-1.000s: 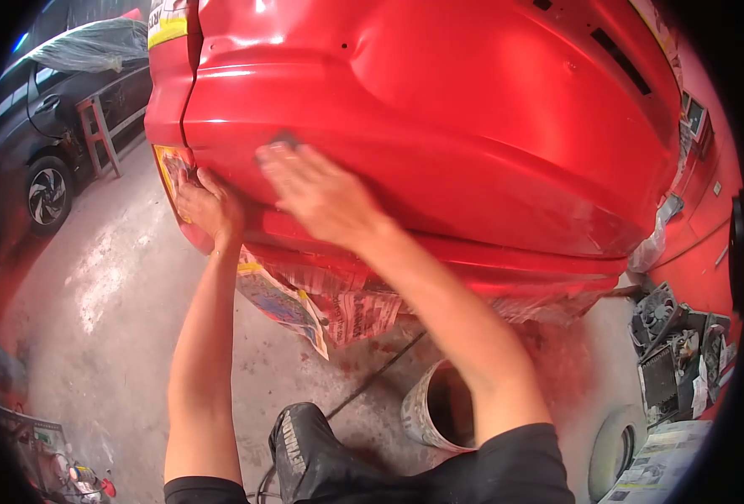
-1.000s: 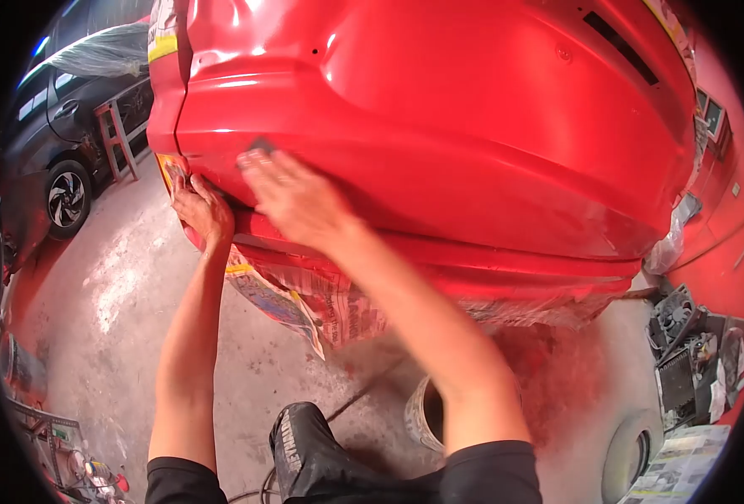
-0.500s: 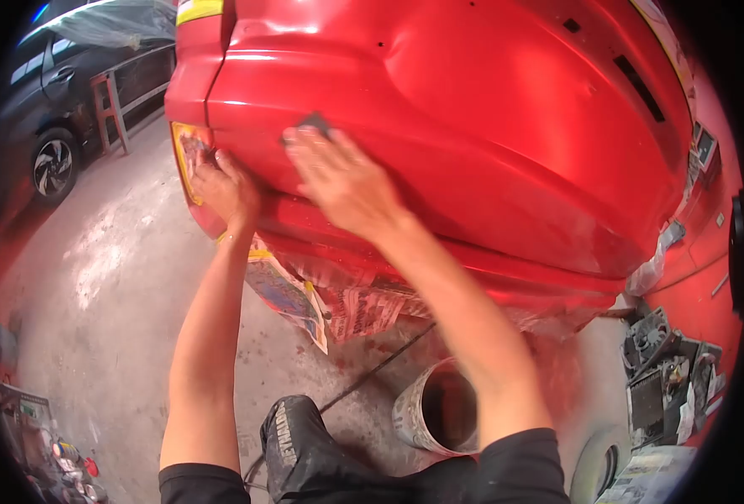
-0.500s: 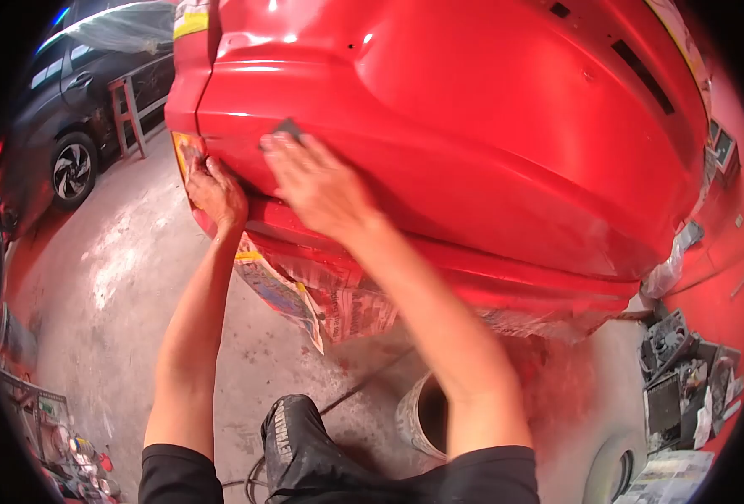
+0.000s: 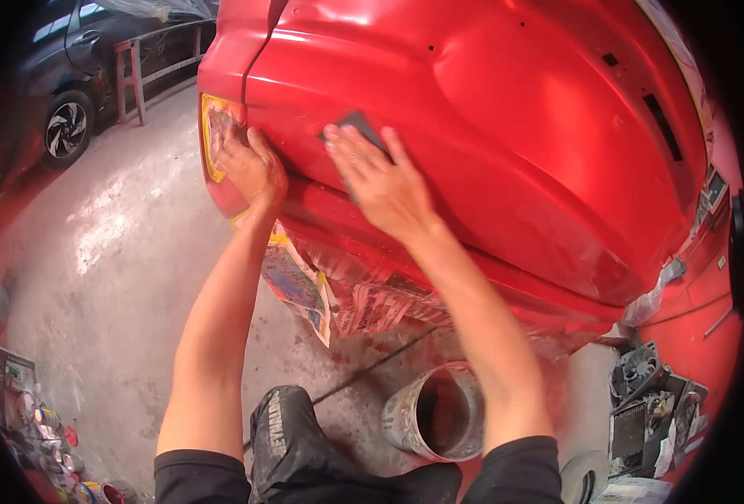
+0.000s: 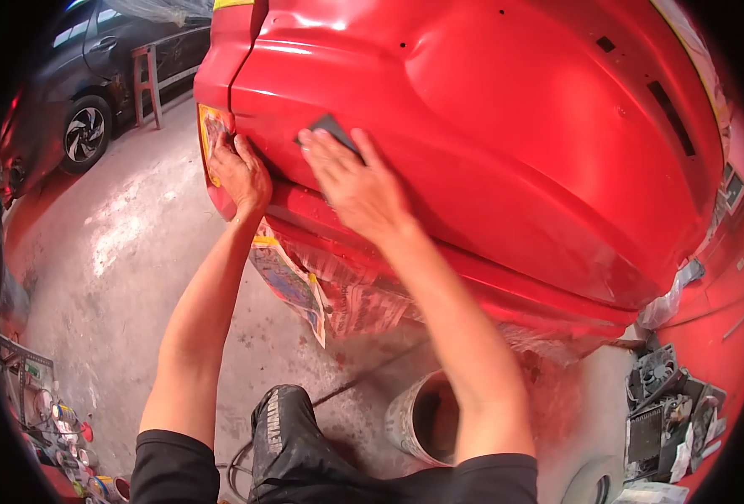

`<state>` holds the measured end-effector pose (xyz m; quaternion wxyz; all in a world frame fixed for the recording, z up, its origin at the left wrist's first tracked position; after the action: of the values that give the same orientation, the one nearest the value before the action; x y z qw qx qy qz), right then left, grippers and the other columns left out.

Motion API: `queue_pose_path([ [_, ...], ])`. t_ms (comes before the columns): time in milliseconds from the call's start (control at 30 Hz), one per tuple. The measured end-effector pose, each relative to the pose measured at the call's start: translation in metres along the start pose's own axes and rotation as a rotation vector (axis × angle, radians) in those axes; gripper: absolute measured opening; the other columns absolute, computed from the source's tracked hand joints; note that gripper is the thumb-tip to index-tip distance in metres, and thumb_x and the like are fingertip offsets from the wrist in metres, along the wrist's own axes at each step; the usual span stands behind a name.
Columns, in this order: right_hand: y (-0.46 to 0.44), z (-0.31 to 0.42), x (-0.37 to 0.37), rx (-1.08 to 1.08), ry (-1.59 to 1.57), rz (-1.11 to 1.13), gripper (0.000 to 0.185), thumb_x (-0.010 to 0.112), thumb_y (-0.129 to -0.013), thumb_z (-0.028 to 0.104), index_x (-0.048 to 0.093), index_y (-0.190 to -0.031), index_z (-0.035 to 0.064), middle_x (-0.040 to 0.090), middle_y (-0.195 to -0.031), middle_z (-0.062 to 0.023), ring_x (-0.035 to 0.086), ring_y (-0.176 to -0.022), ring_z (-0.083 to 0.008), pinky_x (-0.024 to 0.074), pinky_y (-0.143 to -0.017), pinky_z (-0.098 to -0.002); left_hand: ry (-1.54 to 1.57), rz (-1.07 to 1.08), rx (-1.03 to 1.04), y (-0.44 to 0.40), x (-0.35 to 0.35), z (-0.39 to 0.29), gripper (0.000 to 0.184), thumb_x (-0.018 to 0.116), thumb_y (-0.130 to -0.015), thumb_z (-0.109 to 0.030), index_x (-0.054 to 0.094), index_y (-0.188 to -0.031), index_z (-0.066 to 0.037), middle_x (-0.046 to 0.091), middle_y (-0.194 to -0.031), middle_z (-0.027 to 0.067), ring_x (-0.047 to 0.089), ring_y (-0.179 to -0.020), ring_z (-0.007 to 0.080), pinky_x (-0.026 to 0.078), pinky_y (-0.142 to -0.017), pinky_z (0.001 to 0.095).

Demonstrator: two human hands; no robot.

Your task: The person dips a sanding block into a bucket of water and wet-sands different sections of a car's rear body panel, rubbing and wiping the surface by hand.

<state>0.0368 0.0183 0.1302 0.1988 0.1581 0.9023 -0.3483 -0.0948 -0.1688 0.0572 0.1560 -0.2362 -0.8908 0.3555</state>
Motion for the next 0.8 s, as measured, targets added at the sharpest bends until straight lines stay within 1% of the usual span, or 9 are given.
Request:
queue_pose_path([
  [33, 0.017, -0.014, -0.006, -0.034, 0.016, 0.024, 0.055, 0.055, -0.098, 0.023, 0.052, -0.151, 0.0093, 0.045, -0.163, -0.0007, 0.042, -0.149, -0.0186, 0.0302, -0.122, -0.0527, -0.014, 0.014, -0.008, 0.000, 0.000, -0.002, 0.047, 0.053, -0.108, -0.029, 0.052, -0.137, 0.007, 0.051, -0.139, 0.0299, 0.047, -0.132, 0.0440, 0.035, -0.114, 0.0514],
  [100, 0.079, -0.055, -0.028, 0.036, 0.069, 0.014, 0.069, 0.073, -0.090, 0.028, 0.050, -0.153, 0.0122, 0.046, -0.162, 0.0007, 0.036, -0.153, -0.0172, 0.0212, -0.126, -0.0539, 0.015, -0.029, 0.039, -0.002, -0.002, -0.006, 0.046, 0.053, -0.108, -0.029, 0.052, -0.137, 0.007, 0.051, -0.140, 0.0301, 0.047, -0.133, 0.0442, 0.035, -0.114, 0.0516],
  [167, 0.152, -0.093, -0.038, 0.180, 0.151, 0.116, 0.070, 0.071, -0.092, 0.028, 0.048, -0.155, 0.0103, 0.046, -0.162, -0.0053, 0.035, -0.154, -0.0241, 0.0134, -0.126, -0.0582, 0.044, -0.057, 0.048, 0.001, -0.003, -0.004, 0.044, 0.052, -0.108, -0.028, 0.053, -0.136, 0.006, 0.052, -0.140, 0.0291, 0.047, -0.133, 0.0435, 0.035, -0.114, 0.0507],
  [267, 0.124, -0.073, -0.041, 0.264, 0.085, -0.015, 0.067, 0.069, -0.094, 0.029, 0.049, -0.153, 0.0060, 0.045, -0.161, -0.0115, 0.034, -0.154, -0.0277, 0.0128, -0.126, -0.0590, 0.044, -0.051, 0.063, 0.000, -0.003, -0.004, 0.043, 0.052, -0.109, -0.027, 0.054, -0.135, 0.007, 0.054, -0.139, 0.0275, 0.047, -0.133, 0.0427, 0.036, -0.113, 0.0496],
  [367, 0.021, -0.024, -0.022, 0.113, -0.028, -0.118, 0.064, 0.070, -0.092, 0.035, 0.055, -0.144, -0.0006, 0.054, -0.152, -0.0143, 0.047, -0.143, -0.0333, 0.0378, -0.113, -0.0631, -0.003, -0.038, 0.046, -0.002, -0.001, 0.003, 0.043, 0.051, -0.109, -0.028, 0.054, -0.136, 0.006, 0.054, -0.141, 0.0265, 0.048, -0.132, 0.0414, 0.036, -0.113, 0.0490],
  [467, -0.039, 0.011, 0.000, 0.057, -0.074, -0.085, 0.062, 0.063, -0.096, 0.040, 0.055, -0.144, 0.0006, 0.051, -0.156, -0.0124, 0.045, -0.145, -0.0261, 0.0282, -0.122, -0.0593, 0.007, -0.010, -0.003, -0.003, 0.001, -0.002, 0.045, 0.052, -0.108, -0.030, 0.055, -0.137, 0.005, 0.053, -0.143, 0.0261, 0.047, -0.133, 0.0412, 0.034, -0.115, 0.0494],
  [600, 0.042, -0.044, -0.037, 0.055, 0.041, -0.055, 0.063, 0.063, -0.098, 0.037, 0.051, -0.150, 0.0017, 0.048, -0.160, -0.0089, 0.044, -0.148, -0.0251, 0.0219, -0.124, -0.0596, 0.029, 0.008, -0.036, 0.001, 0.000, -0.001, 0.046, 0.052, -0.108, -0.031, 0.054, -0.138, 0.005, 0.053, -0.144, 0.0267, 0.046, -0.135, 0.0411, 0.032, -0.116, 0.0494],
  [667, 0.106, -0.079, -0.059, 0.195, 0.184, 0.014, 0.061, 0.062, -0.101, 0.034, 0.050, -0.151, 0.0026, 0.046, -0.161, -0.0127, 0.040, -0.151, -0.0285, 0.0190, -0.123, -0.0622, 0.056, -0.012, 0.005, 0.001, 0.002, 0.004, 0.047, 0.051, -0.109, -0.031, 0.054, -0.138, 0.005, 0.053, -0.143, 0.0271, 0.046, -0.136, 0.0411, 0.033, -0.116, 0.0493],
  [800, 0.120, -0.082, -0.050, 0.485, 0.079, -0.140, 0.058, 0.058, -0.103, 0.032, 0.049, -0.152, 0.0010, 0.042, -0.161, -0.0231, 0.033, -0.152, -0.0411, 0.0207, -0.120, -0.0669, 0.076, -0.007, 0.038, 0.002, 0.002, 0.001, 0.048, 0.051, -0.109, -0.031, 0.054, -0.138, 0.006, 0.053, -0.143, 0.0272, 0.045, -0.136, 0.0411, 0.033, -0.116, 0.0493],
])
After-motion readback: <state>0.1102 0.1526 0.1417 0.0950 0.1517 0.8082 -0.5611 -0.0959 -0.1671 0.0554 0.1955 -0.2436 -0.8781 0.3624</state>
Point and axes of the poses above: each hand's wrist, its own y-axis away from the middle knuckle, its own x-axis out of the palm, z = x × y, the point moved 8 cm from there along -y, towards the middle knuckle
